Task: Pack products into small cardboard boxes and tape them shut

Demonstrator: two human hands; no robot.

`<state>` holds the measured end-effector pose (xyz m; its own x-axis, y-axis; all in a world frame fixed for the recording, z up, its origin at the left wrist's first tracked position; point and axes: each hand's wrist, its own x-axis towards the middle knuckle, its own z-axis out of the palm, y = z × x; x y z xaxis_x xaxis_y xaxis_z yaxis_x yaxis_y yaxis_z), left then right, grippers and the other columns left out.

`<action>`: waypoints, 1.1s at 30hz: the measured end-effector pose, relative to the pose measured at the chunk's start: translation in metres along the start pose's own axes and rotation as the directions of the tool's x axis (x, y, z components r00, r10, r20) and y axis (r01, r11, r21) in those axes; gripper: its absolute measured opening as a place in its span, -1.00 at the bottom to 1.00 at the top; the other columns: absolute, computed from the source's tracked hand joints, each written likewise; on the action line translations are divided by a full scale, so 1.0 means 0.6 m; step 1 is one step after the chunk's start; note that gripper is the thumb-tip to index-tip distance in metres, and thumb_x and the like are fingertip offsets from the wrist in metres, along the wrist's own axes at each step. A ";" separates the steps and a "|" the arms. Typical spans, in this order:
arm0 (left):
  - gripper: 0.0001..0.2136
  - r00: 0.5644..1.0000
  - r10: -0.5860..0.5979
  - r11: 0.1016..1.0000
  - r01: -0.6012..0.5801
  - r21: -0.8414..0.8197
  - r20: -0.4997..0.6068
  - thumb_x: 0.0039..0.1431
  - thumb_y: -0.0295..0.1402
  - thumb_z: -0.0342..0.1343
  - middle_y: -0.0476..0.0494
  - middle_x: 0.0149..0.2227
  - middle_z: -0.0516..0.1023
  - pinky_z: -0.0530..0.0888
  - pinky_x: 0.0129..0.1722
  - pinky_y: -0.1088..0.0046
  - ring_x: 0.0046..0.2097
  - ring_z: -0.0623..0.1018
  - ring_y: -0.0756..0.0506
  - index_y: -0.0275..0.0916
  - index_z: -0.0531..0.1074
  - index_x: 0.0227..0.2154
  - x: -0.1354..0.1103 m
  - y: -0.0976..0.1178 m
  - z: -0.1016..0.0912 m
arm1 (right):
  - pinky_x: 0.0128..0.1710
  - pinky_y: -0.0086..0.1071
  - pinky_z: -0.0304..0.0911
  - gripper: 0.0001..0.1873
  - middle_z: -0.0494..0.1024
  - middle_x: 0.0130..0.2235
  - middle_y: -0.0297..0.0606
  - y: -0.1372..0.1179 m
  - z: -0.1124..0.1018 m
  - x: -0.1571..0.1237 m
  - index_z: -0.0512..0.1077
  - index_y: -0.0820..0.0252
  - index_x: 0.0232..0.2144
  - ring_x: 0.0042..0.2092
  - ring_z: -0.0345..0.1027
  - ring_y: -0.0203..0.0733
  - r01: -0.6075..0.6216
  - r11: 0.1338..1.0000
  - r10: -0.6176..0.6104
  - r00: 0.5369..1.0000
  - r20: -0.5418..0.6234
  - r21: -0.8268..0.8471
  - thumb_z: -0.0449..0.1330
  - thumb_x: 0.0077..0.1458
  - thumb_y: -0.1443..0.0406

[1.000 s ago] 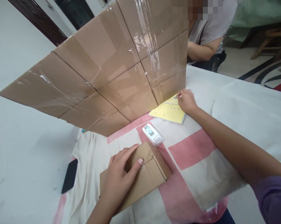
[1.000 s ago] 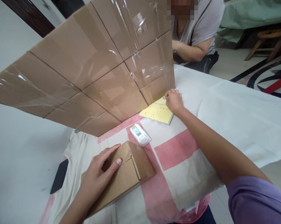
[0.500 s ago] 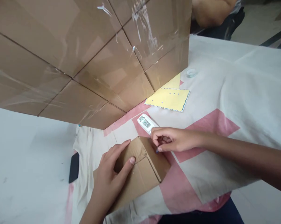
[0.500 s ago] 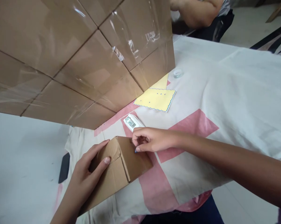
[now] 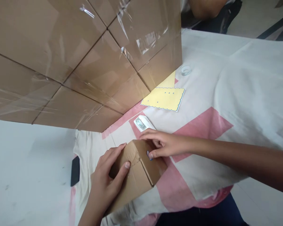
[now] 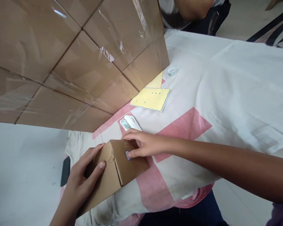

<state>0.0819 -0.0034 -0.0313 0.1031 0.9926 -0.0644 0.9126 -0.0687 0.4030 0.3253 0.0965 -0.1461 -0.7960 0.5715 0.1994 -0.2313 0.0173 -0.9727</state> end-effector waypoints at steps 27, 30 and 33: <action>-0.60 0.993 0.114 0.992 -0.113 0.057 -0.013 0.34 -0.02 0.09 -0.03 0.12 0.58 0.43 0.09 0.15 0.11 0.55 -0.23 0.09 0.40 0.19 0.005 -0.004 0.006 | -0.22 -0.44 0.36 -0.08 0.45 0.09 -0.18 0.001 -0.005 -0.008 0.14 0.08 0.30 -0.13 0.44 -0.26 -0.117 0.993 0.112 0.967 0.229 0.005 0.50 0.01 0.22; -0.58 0.990 0.135 0.989 -0.132 0.073 -0.045 0.32 0.01 0.09 0.01 0.16 0.57 0.47 0.10 0.16 0.14 0.56 -0.24 0.13 0.40 0.20 0.005 -0.022 0.011 | 0.12 -0.28 0.32 0.47 0.30 0.29 -0.05 -0.007 0.000 -0.015 -0.16 0.02 0.45 0.25 0.29 0.02 0.023 0.983 0.015 0.978 0.209 -0.182 0.64 -0.34 0.22; -0.58 0.977 0.198 0.978 -0.191 0.090 -0.080 0.32 0.01 0.09 0.02 0.13 0.60 0.53 0.05 0.17 0.10 0.60 -0.23 0.14 0.41 0.19 0.008 -0.025 0.019 | 0.34 -0.14 0.11 0.70 0.03 0.45 0.06 -0.018 0.016 -0.021 -0.39 0.00 0.49 0.43 0.01 0.18 0.115 0.914 -0.059 0.986 0.153 -0.389 0.65 -0.45 0.15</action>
<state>0.0730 0.0013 -0.0483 0.2499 0.9641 0.0897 0.9079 -0.2655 0.3245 0.3327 0.0814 -0.1372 -0.8572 0.4371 0.2723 -0.0855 0.4007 -0.9122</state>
